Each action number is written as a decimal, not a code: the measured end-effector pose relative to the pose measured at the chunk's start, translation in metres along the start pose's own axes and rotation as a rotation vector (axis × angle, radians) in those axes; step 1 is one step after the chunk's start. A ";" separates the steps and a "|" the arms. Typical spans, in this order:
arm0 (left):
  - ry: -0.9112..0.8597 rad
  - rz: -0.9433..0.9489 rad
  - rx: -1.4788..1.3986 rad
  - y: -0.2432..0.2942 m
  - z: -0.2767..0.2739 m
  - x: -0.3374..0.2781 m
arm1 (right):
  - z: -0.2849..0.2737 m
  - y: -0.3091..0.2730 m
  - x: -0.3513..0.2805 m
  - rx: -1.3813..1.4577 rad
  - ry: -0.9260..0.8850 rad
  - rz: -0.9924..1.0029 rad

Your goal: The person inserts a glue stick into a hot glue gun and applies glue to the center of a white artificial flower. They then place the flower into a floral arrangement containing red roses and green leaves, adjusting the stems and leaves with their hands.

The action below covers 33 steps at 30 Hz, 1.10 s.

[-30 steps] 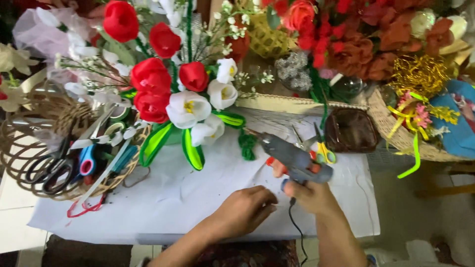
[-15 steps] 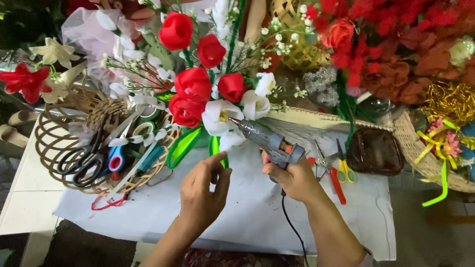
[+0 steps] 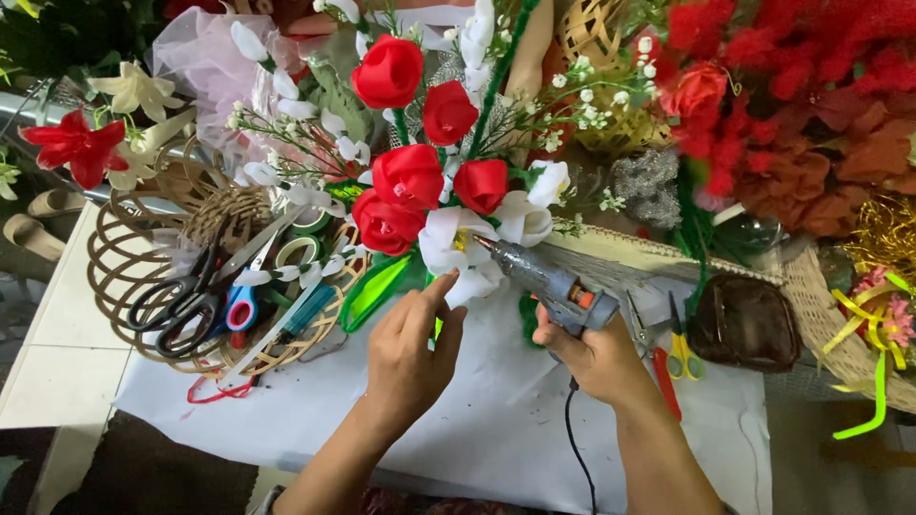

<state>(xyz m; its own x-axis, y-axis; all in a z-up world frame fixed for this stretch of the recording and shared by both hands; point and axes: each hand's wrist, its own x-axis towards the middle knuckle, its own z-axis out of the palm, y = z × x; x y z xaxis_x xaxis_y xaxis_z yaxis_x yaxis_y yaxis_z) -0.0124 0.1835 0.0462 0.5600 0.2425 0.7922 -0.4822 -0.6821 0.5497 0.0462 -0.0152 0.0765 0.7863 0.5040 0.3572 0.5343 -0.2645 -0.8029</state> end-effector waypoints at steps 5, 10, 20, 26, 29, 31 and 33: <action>-0.004 0.000 -0.019 -0.003 0.002 0.003 | 0.000 0.001 0.001 -0.046 0.006 0.054; -0.016 -0.027 -0.020 -0.006 0.003 0.000 | 0.002 0.002 -0.002 -0.111 0.048 0.178; -0.036 -0.042 -0.037 -0.005 0.004 0.000 | 0.004 0.025 -0.004 -0.062 0.041 -0.014; -0.038 -0.043 -0.034 -0.005 0.004 -0.001 | 0.006 0.016 0.002 -0.031 0.024 -0.023; -0.040 -0.040 -0.039 -0.005 0.003 0.000 | 0.006 0.018 0.001 -0.006 0.035 0.002; -0.029 -0.026 -0.015 -0.004 0.004 -0.001 | 0.006 0.017 0.000 -0.002 0.031 0.012; -0.034 -0.019 -0.006 -0.004 0.004 0.000 | 0.006 0.015 -0.001 -0.013 0.040 0.029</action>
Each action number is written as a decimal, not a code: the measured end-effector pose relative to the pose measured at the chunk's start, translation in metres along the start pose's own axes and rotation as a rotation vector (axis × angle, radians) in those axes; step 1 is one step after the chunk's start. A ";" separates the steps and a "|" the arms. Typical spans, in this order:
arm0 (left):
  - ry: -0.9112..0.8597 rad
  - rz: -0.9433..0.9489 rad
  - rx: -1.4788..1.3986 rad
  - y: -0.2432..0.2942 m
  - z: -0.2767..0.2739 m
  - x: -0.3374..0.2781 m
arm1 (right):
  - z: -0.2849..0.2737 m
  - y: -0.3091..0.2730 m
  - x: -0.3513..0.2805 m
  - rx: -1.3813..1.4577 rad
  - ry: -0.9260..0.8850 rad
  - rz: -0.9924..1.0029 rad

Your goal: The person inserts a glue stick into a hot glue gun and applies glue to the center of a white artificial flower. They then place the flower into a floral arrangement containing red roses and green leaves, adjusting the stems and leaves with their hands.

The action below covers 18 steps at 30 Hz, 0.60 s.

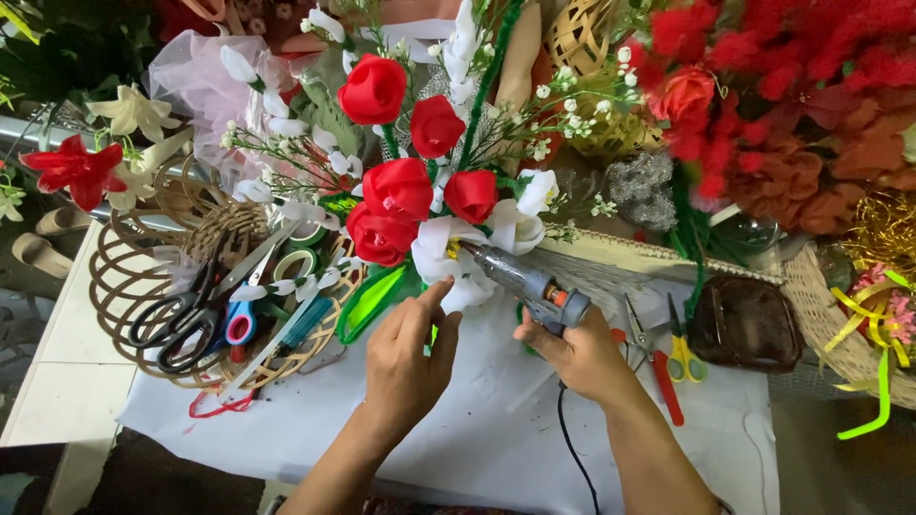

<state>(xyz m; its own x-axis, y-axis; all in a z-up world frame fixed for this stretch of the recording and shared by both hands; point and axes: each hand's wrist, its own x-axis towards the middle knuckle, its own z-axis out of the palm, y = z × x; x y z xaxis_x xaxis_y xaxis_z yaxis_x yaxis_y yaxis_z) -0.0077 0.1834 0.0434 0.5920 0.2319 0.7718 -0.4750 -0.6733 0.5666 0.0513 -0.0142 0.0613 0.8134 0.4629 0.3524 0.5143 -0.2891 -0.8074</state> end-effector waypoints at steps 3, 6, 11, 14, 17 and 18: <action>-0.002 0.001 0.008 0.000 0.001 0.000 | 0.001 -0.002 0.000 -0.010 0.005 0.033; -0.008 -0.008 0.001 -0.001 0.002 0.000 | 0.002 -0.006 0.003 -0.006 -0.002 0.047; -0.018 -0.019 -0.007 -0.001 0.002 0.000 | 0.002 -0.006 0.002 -0.011 -0.011 0.067; -0.028 -0.032 -0.005 0.001 0.002 0.001 | -0.001 -0.007 0.001 -0.021 -0.005 0.064; -0.033 -0.032 0.007 0.002 0.001 0.002 | -0.002 -0.008 -0.001 -0.018 -0.011 0.028; -0.032 -0.033 0.011 0.002 0.002 0.002 | -0.003 -0.009 -0.003 -0.017 -0.010 0.025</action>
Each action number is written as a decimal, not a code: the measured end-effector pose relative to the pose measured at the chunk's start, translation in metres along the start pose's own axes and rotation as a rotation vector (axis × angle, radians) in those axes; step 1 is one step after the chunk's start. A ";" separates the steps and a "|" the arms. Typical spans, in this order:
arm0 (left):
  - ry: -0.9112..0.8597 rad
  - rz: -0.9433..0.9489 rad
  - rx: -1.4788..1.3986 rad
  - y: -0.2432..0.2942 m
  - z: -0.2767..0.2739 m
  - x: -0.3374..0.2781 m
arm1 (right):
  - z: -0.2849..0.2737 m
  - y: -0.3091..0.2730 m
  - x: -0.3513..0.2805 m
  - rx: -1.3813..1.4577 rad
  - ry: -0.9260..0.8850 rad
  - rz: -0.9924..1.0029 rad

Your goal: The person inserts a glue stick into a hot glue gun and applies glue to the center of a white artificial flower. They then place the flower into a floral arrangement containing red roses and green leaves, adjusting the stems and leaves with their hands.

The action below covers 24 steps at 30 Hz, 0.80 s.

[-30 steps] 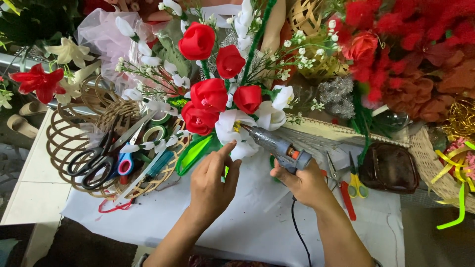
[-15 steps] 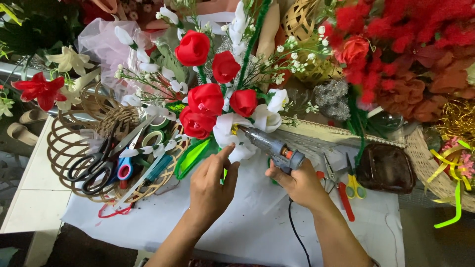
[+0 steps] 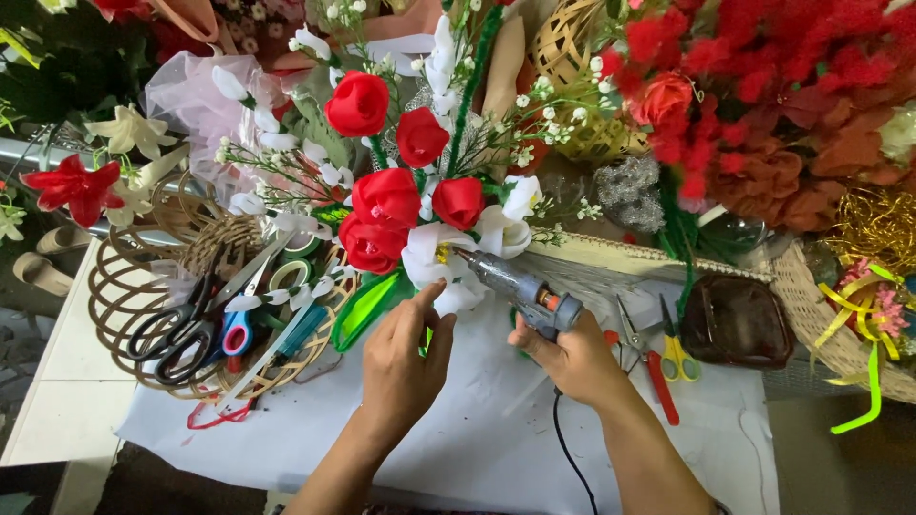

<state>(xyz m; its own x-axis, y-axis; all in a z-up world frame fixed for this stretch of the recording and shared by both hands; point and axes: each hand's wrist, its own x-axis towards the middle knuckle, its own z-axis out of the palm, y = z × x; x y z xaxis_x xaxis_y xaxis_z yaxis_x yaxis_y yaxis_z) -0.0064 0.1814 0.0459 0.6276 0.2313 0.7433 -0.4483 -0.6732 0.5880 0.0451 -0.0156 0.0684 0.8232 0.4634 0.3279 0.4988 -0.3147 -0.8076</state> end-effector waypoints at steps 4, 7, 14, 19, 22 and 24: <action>0.000 -0.012 0.003 0.001 0.001 -0.002 | -0.003 -0.003 -0.002 -0.004 0.010 -0.014; 0.000 -0.004 0.011 0.000 0.001 -0.002 | -0.003 0.000 0.000 -0.027 0.007 -0.045; -0.002 -0.015 0.011 -0.002 -0.001 -0.003 | 0.004 -0.001 0.004 0.025 0.009 -0.001; -0.097 0.035 0.031 -0.001 -0.007 -0.002 | 0.005 -0.003 0.003 -0.029 -0.108 0.381; -0.104 0.023 0.024 0.000 -0.007 -0.001 | 0.005 -0.002 0.003 -0.043 -0.115 0.415; -0.111 0.027 0.018 0.000 -0.008 0.000 | 0.006 -0.003 0.005 -0.063 -0.126 0.442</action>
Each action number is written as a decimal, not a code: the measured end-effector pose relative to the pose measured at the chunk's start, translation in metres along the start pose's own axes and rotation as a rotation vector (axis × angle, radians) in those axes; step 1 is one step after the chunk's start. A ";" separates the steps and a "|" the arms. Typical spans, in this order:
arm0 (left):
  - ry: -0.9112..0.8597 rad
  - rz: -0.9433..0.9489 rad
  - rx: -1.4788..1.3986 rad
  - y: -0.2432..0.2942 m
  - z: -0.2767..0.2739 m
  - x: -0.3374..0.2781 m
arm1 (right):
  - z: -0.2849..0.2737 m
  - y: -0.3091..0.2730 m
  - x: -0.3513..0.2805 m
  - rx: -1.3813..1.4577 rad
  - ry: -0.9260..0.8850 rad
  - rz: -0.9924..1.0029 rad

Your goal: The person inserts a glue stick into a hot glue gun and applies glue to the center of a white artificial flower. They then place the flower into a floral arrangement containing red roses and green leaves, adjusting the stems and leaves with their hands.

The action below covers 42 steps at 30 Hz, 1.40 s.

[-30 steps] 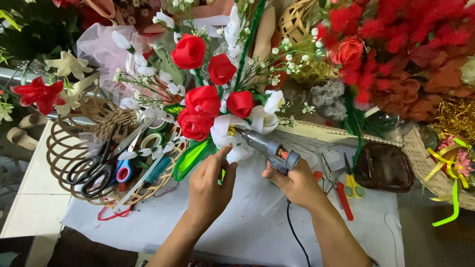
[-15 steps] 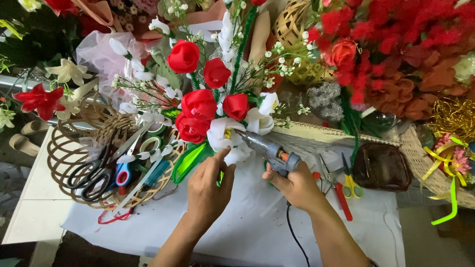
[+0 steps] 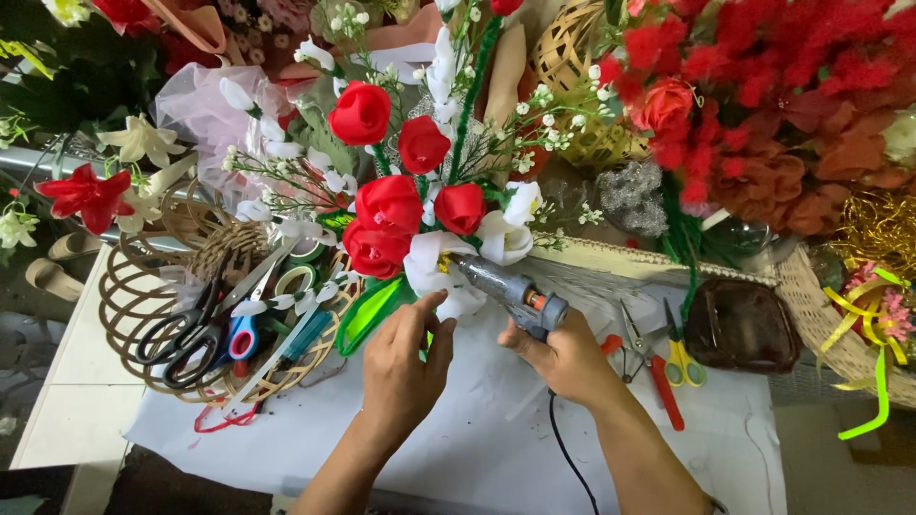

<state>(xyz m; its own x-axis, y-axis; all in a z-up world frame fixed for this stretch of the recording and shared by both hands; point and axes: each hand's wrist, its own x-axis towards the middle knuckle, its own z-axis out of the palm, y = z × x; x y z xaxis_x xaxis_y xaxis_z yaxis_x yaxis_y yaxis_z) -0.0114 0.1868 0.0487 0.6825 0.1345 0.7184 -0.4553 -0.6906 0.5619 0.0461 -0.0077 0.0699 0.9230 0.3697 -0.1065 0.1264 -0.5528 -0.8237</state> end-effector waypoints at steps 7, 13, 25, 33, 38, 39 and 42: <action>0.010 0.007 -0.003 0.000 0.001 0.000 | -0.001 -0.004 -0.002 -0.017 0.005 0.032; 0.010 -0.010 0.001 -0.001 0.004 -0.002 | -0.002 0.002 -0.007 -0.047 0.042 0.003; 0.001 0.001 0.021 0.002 0.002 -0.001 | -0.003 0.001 -0.010 -0.011 0.043 0.021; 0.013 0.011 -0.007 0.004 -0.003 0.000 | -0.015 0.018 -0.030 0.171 0.022 -0.220; 0.022 0.029 -0.018 0.006 -0.009 0.001 | -0.023 0.034 -0.046 0.172 0.120 -0.307; 0.025 0.039 -0.027 0.007 -0.010 0.002 | -0.024 0.039 -0.048 0.237 0.134 -0.300; 0.041 0.049 -0.002 0.007 -0.009 0.002 | -0.028 0.055 -0.054 0.365 0.155 -0.230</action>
<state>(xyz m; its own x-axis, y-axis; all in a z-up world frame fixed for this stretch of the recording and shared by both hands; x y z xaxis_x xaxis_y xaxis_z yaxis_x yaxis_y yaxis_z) -0.0189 0.1885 0.0578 0.6355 0.1299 0.7611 -0.4884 -0.6959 0.5266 0.0136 -0.0788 0.0461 0.9329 0.3206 0.1642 0.2240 -0.1593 -0.9615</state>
